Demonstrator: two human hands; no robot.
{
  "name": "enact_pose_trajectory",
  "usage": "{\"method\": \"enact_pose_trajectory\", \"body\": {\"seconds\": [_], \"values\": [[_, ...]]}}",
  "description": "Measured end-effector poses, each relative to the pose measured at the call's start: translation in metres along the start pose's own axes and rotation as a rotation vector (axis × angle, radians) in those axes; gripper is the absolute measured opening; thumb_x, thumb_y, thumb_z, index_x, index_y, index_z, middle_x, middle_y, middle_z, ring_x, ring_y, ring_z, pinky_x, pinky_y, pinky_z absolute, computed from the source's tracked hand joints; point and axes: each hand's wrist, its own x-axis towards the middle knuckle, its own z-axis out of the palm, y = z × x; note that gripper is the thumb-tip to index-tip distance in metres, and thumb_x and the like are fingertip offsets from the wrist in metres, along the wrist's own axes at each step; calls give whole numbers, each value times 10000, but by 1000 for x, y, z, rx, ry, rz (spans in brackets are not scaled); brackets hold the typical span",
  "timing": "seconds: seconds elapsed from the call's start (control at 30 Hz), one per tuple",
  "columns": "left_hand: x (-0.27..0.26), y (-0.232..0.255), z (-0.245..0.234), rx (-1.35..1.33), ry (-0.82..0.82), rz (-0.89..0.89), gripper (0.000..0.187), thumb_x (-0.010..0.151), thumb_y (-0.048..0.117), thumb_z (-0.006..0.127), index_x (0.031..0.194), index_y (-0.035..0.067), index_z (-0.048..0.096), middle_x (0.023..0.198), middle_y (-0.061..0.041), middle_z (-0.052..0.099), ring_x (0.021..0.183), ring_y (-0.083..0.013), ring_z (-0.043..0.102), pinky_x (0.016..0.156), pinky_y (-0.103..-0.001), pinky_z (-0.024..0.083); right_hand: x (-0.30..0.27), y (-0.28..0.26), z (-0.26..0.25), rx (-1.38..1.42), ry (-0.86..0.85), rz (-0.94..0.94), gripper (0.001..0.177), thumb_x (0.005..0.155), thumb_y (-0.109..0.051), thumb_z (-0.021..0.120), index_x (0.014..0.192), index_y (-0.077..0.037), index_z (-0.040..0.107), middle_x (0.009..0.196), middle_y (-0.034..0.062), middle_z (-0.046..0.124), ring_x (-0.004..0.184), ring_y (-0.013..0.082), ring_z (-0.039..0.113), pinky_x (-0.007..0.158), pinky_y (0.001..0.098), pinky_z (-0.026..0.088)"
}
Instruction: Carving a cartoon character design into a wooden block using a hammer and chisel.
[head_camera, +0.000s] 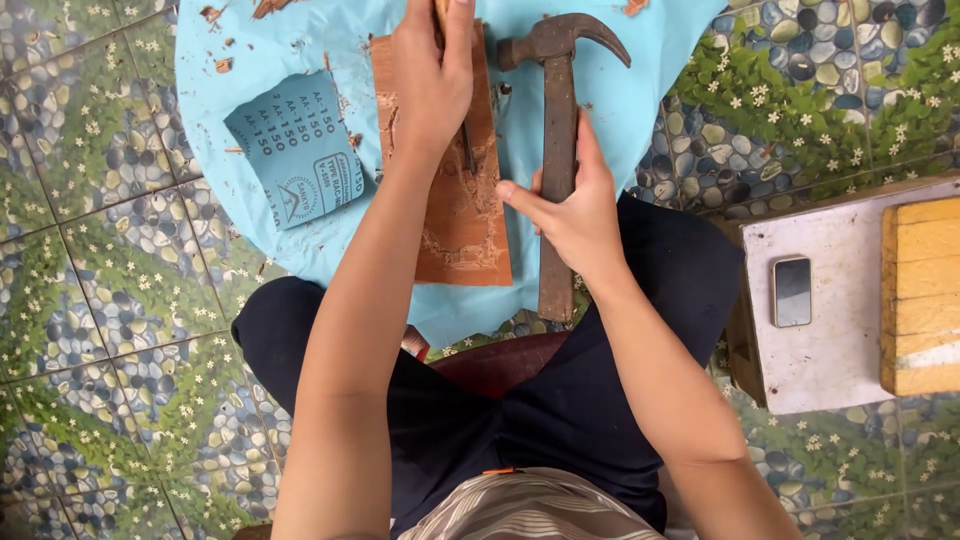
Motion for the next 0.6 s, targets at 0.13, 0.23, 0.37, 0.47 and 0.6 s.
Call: {"method": "enact_pose_trajectory", "body": {"seconds": [0.13,0.23,0.37,0.47,0.6], "values": [[0,9,1,-179,-77,-69,418,1084,394,369,800,113,493,619,-15,554,549,-136,522,575,-326,423,6,0,7,11,58,-71,783,958,-143,777,1585,-138,309,686,-2,519,497,108,492,492,272,520],[5,23,6,-285,-226,-145,400,1081,429,343,944,99,523,582,4,462,531,-108,429,578,-295,404,16,10,5,82,113,-170,607,995,-131,742,1498,-139,401,638,12,503,440,126,470,471,286,526],[6,22,8,-391,-416,-251,523,1045,532,323,1000,81,583,540,15,356,524,-87,291,584,-267,336,19,24,5,215,137,-199,689,1019,-120,729,1581,-119,330,665,46,540,436,138,418,455,301,517],[14,17,11,-568,-396,-177,405,1053,513,355,1008,142,511,979,-63,551,555,-117,311,597,-284,338,20,24,5,175,122,-165,665,1016,-138,725,1567,-115,353,681,39,543,425,152,448,437,307,503],[14,21,-4,-530,-286,-154,338,1070,389,400,953,110,549,548,-4,343,525,-98,317,787,-347,604,19,19,5,152,101,-189,563,1021,-142,717,1503,-127,427,752,47,611,445,140,462,468,311,559]]}}
